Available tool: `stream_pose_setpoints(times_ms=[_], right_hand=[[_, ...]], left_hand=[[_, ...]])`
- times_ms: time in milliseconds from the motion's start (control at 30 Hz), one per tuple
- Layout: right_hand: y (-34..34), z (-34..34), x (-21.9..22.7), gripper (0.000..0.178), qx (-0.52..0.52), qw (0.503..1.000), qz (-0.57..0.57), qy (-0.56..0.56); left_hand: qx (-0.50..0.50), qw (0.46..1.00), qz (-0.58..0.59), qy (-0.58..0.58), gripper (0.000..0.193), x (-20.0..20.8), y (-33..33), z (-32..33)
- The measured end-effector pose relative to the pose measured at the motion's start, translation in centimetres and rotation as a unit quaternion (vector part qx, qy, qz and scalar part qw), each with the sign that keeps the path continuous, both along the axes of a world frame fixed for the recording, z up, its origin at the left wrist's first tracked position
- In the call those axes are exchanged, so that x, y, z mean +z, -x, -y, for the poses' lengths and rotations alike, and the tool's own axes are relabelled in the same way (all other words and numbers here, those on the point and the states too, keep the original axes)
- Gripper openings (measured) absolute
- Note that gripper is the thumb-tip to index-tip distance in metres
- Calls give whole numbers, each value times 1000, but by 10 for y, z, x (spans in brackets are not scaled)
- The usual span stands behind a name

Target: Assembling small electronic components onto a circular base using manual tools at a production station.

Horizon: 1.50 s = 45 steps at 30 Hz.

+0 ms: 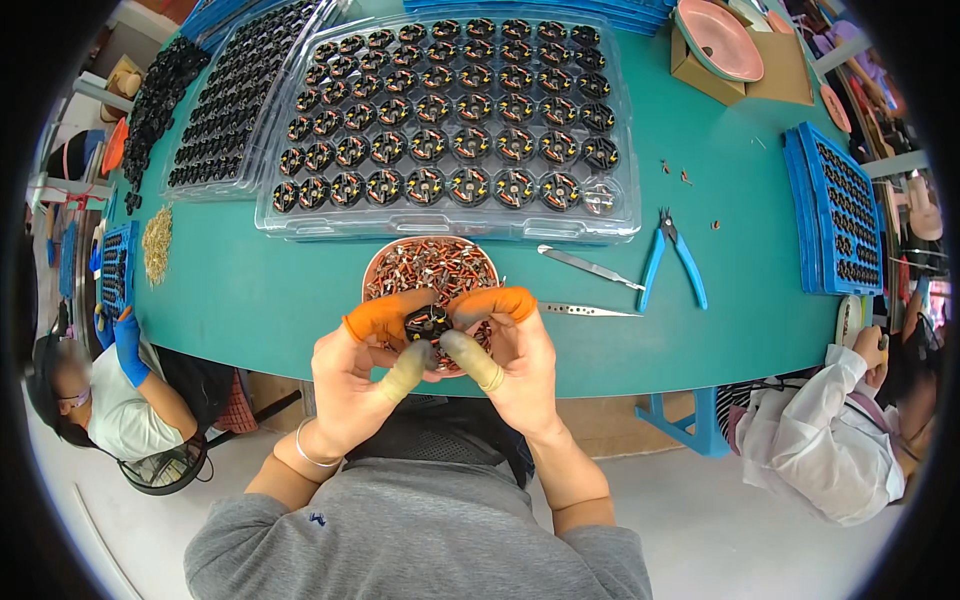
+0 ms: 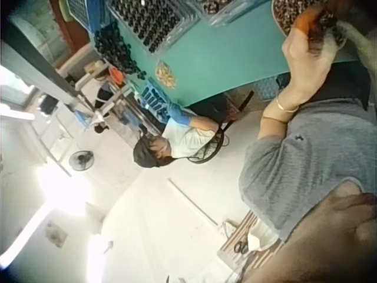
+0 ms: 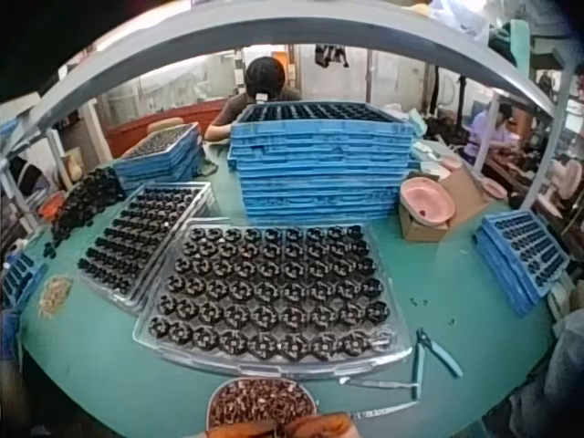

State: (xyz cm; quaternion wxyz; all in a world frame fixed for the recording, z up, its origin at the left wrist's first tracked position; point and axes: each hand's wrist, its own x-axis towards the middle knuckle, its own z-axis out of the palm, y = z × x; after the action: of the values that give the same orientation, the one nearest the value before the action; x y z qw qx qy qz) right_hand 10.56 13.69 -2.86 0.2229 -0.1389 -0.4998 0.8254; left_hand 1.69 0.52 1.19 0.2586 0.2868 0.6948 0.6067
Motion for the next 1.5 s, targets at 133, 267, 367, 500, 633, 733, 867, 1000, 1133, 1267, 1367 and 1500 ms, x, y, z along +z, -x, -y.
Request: stream_pose_setpoints(times_ms=[133, 267, 367, 500, 633, 733, 867, 1000, 1133, 1267, 1367, 1500], right_hand=[[3, 5, -4, 34, -22, 999, -16, -45], [1, 1, -6, 34, 4, 999, 3, -43], [1, 1, -5, 33, 16, 999, -28, -15], [1, 6, -3, 33, -23, 999, -9, -26], [0, -1, -10, 33, -6, 997, -39, -60], [3, 8, -7, 31, -54, 993, -44, -96], [1, 6, -4, 31, -29, 999, -37, -3], [3, 4, -8, 31, -7, 997, -75, -24], [6, 6, -12, 30, -55, 993, -82, -68], [5, 11, -5, 32, -66, 993, -83, -44], [5, 12, -9, 34, -76, 989, -74, -103], [9, 21, -19, 36, -119, 978, -106, -136]], left_hand=[[28, 998, -51, -15, 36, -6, -5, -4], [52, 994, -93, -4, 34, -8, -7, -5], [68, 989, -130, -5, 33, -7, -9, -8], [82, 985, -153, -5, 33, -9, -9, -11], [79, 978, -192, 0, 33, -7, -9, -10], [95, 973, -212, -7, 33, -11, -10, -12], [91, 970, -225, -15, 35, -7, -9, -12], [111, 974, -195, -25, 37, -8, -10, -13], [110, 958, -262, -20, 36, -9, -8, -15], [62, 969, -236, -22, 37, -5, -3, -13], [47, 972, -227, -26, 37, -5, -2, -11], [32, 977, -211, 3, 37, -8, -4, -8]])
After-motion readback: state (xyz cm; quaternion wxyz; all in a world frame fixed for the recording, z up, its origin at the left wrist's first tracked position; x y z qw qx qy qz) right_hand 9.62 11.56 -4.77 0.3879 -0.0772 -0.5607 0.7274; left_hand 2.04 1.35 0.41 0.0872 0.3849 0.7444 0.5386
